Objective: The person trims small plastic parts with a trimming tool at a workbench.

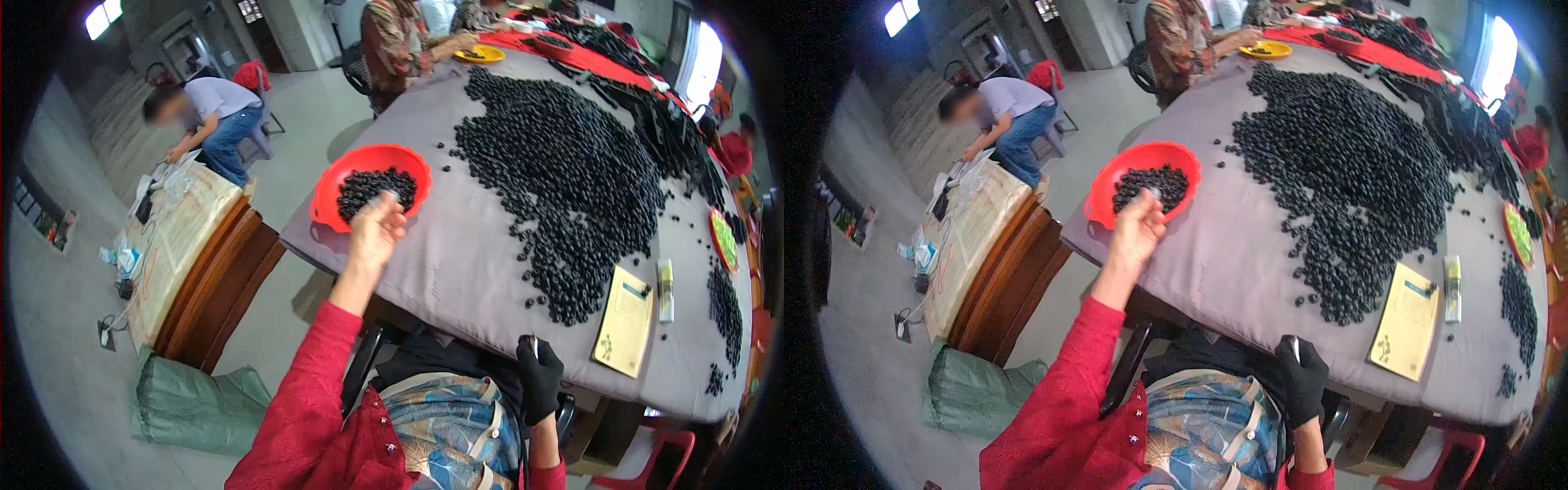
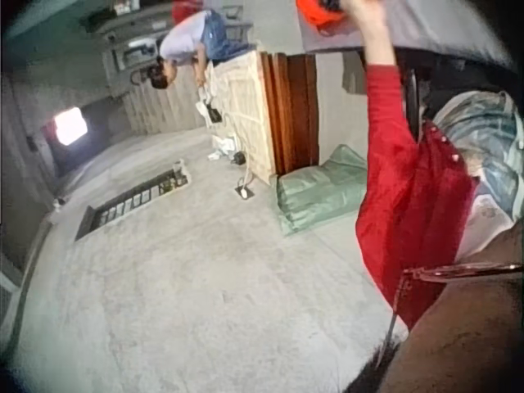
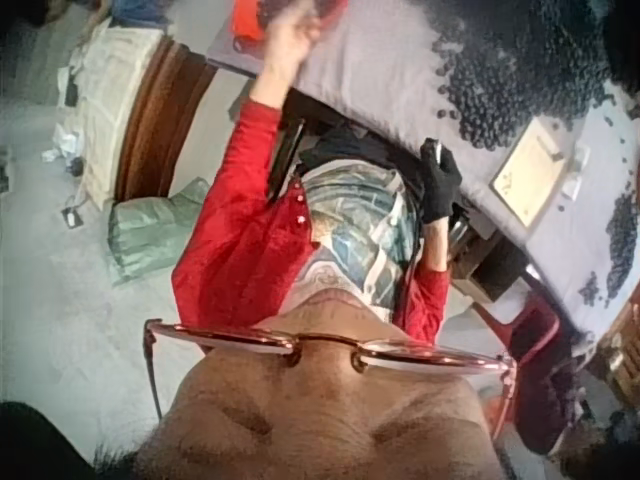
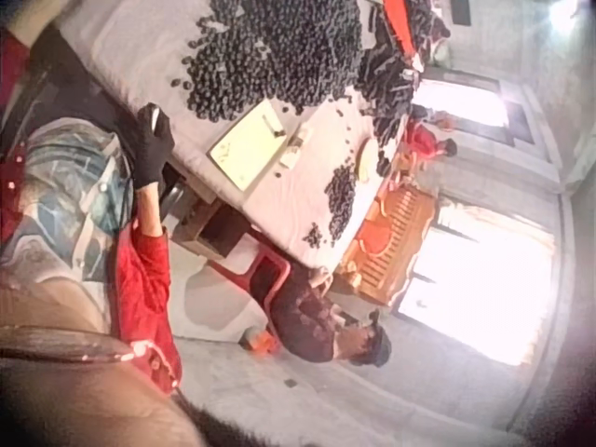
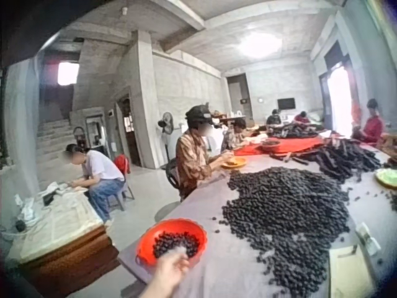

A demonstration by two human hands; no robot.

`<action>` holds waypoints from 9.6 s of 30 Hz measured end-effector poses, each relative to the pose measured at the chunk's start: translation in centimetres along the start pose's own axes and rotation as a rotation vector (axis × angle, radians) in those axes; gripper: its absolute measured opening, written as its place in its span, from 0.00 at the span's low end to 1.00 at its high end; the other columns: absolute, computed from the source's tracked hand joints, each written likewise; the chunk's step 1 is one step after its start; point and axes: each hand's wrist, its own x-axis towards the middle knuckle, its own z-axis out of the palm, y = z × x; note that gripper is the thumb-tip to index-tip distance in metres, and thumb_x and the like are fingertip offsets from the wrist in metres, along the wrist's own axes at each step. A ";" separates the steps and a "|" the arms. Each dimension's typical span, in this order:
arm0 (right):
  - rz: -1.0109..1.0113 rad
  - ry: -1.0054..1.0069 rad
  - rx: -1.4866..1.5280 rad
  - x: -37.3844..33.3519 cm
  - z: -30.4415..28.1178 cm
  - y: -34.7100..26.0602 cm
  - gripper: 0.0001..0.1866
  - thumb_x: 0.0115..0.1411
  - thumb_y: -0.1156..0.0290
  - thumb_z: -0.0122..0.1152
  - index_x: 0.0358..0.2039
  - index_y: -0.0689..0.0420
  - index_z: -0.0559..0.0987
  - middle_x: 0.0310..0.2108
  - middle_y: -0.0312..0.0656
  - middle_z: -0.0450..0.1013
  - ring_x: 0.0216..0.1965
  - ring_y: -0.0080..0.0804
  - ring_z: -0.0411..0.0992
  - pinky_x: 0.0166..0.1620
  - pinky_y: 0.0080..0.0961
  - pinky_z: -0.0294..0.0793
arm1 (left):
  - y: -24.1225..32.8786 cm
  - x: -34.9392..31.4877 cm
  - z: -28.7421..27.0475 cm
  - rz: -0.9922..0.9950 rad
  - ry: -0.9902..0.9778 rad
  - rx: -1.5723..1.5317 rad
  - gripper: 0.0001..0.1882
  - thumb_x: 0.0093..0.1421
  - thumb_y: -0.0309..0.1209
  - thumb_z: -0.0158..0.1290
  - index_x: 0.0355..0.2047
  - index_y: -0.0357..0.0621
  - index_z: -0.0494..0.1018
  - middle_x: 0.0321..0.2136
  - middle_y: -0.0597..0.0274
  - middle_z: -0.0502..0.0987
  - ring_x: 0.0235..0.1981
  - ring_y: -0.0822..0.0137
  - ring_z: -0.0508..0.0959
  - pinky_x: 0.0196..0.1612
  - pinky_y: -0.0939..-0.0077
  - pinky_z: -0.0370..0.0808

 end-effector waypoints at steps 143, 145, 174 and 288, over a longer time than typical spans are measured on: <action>-0.350 -0.123 -0.131 -1.2 -1.3 -2.0 0.17 0.52 0.70 0.59 0.44 0.58 0.73 0.26 0.45 0.73 0.26 0.31 0.74 0.30 0.23 0.71 | -11.6 -14.8 7.1 -0.530 -0.588 -0.010 0.10 0.57 0.22 0.47 0.39 0.38 0.72 0.22 0.64 0.73 0.18 0.78 0.68 0.23 0.88 0.66; -0.417 -0.117 -0.246 -1.2 -1.4 -2.2 0.17 0.51 0.68 0.59 0.43 0.57 0.74 0.26 0.45 0.73 0.25 0.34 0.73 0.29 0.25 0.71 | -11.5 -14.8 7.1 -0.526 -0.598 -0.012 0.10 0.57 0.22 0.47 0.39 0.38 0.72 0.23 0.63 0.74 0.18 0.78 0.68 0.23 0.88 0.67; -0.199 -0.165 0.103 -1.0 -1.2 -0.9 0.14 0.54 0.70 0.58 0.41 0.59 0.74 0.30 0.45 0.75 0.30 0.26 0.74 0.33 0.21 0.72 | -11.5 -15.2 7.3 -0.520 -0.570 0.011 0.09 0.57 0.21 0.48 0.38 0.37 0.72 0.20 0.66 0.72 0.17 0.78 0.68 0.21 0.88 0.65; -0.407 -0.133 -0.207 -1.3 -1.3 -1.5 0.16 0.53 0.69 0.57 0.43 0.55 0.73 0.24 0.44 0.71 0.24 0.33 0.72 0.28 0.24 0.69 | -11.5 -14.8 6.9 -0.493 -0.556 0.077 0.10 0.57 0.23 0.48 0.40 0.39 0.71 0.22 0.66 0.73 0.19 0.79 0.71 0.23 0.90 0.69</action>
